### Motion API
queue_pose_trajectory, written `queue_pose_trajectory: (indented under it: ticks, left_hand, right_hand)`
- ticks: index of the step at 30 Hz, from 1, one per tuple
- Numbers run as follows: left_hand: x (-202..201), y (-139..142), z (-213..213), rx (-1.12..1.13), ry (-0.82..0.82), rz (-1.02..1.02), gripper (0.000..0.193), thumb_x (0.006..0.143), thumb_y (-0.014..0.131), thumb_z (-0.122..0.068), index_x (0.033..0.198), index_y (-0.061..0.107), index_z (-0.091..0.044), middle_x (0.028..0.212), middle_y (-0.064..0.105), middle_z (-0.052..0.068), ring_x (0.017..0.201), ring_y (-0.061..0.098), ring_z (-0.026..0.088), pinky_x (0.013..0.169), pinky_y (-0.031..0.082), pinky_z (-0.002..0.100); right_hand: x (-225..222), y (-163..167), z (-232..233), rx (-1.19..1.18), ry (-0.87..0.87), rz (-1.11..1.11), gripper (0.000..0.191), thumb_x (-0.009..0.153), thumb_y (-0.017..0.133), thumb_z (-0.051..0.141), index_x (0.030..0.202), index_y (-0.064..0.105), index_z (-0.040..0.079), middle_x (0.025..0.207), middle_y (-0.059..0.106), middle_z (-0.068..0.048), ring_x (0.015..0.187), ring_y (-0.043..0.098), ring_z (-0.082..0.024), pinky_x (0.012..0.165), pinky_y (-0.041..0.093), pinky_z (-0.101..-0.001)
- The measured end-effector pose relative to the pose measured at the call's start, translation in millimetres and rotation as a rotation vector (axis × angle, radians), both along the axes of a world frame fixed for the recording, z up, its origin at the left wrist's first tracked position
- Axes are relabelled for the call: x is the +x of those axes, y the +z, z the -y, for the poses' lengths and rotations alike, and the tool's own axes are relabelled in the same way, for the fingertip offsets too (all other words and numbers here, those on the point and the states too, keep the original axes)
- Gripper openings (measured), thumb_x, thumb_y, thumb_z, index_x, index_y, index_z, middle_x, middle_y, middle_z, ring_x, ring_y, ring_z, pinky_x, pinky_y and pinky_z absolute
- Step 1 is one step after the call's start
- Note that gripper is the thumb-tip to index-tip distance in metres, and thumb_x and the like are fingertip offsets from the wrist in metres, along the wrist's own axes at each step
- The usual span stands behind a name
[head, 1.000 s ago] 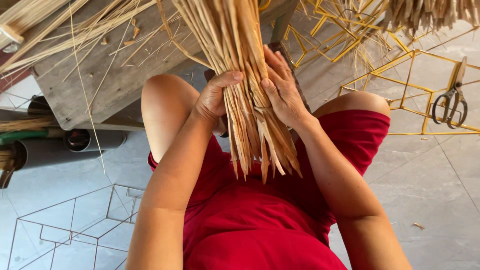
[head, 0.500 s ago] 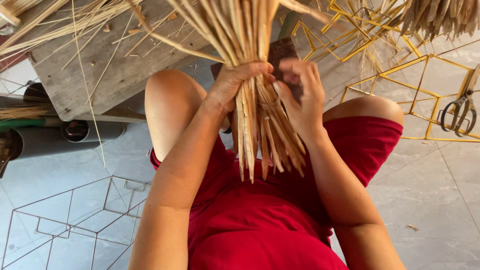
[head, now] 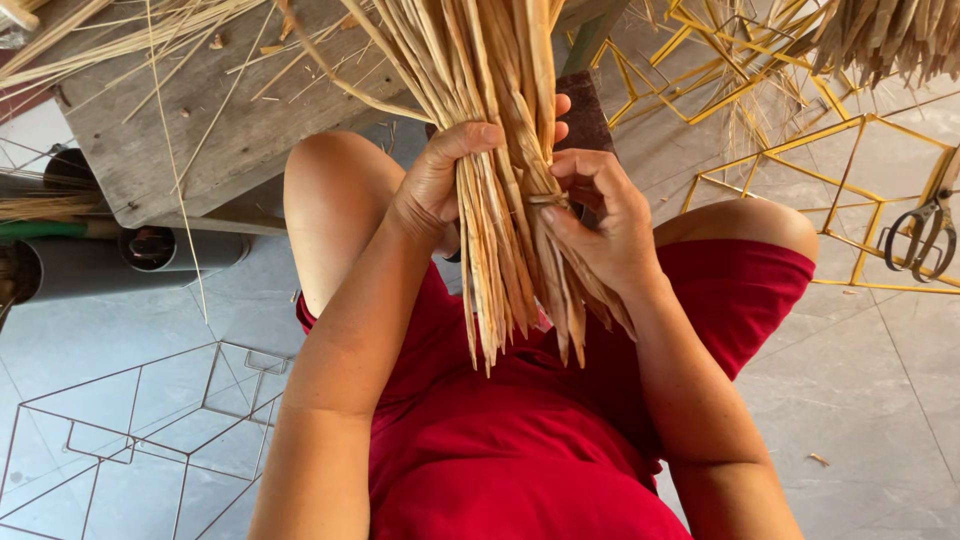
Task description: The person sits on the floor and uses scissors to trim and split thin bamboo strips one at a time over a small wooden board, setting trimmed pieces aside. At the end they gather the trimmed strips into a bundle and tie it together on their lap.
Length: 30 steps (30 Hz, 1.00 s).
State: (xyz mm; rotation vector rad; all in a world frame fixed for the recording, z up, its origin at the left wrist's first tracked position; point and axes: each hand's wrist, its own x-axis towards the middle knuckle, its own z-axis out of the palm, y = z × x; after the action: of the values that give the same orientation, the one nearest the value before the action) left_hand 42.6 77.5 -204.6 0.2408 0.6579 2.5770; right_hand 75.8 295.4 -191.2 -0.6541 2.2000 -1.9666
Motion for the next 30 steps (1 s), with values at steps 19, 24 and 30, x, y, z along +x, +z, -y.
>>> queue_pose_trajectory:
  ticks: [19, 24, 30]
  left_hand:
    - [3, 0, 1, -0.096, 0.003, -0.087, 0.075, 0.083, 0.066, -0.017, 0.152, 0.045, 0.003, 0.155, 0.051, 0.019, 0.137, 0.059, 0.032, 0.119, 0.05, 0.044]
    - [2, -8, -1, -0.159, 0.054, -0.051, 0.07, 0.084, 0.066, -0.017, 0.148, 0.051, 0.007, 0.136, 0.063, 0.023, 0.122, 0.065, 0.033, 0.11, 0.056, 0.046]
    - [3, -20, 0, -0.192, 0.078, -0.088, 0.058, 0.09, 0.079, -0.02, 0.138, 0.059, 0.006, 0.125, 0.069, 0.021, 0.116, 0.07, 0.029, 0.103, 0.059, 0.044]
  right_hand:
    - [5, 20, 19, 0.328, -0.182, -0.294, 0.059, 0.096, 0.076, 0.001, 0.148, 0.048, 0.007, 0.142, 0.058, -0.012, 0.124, 0.067, -0.024, 0.106, 0.056, -0.0383]
    - [2, 20, 23, 0.312, -0.187, -0.565, 0.052, 0.099, 0.082, 0.007, 0.143, 0.055, 0.012, 0.152, 0.052, -0.015, 0.141, 0.057, -0.034, 0.118, 0.054, -0.0442]
    - [1, 17, 29, 0.747, -0.201, -0.615, 0.049, 0.088, 0.083, 0.021, 0.132, 0.063, 0.016, 0.147, 0.051, -0.023, 0.13, 0.057, -0.033, 0.105, 0.051, -0.0517]
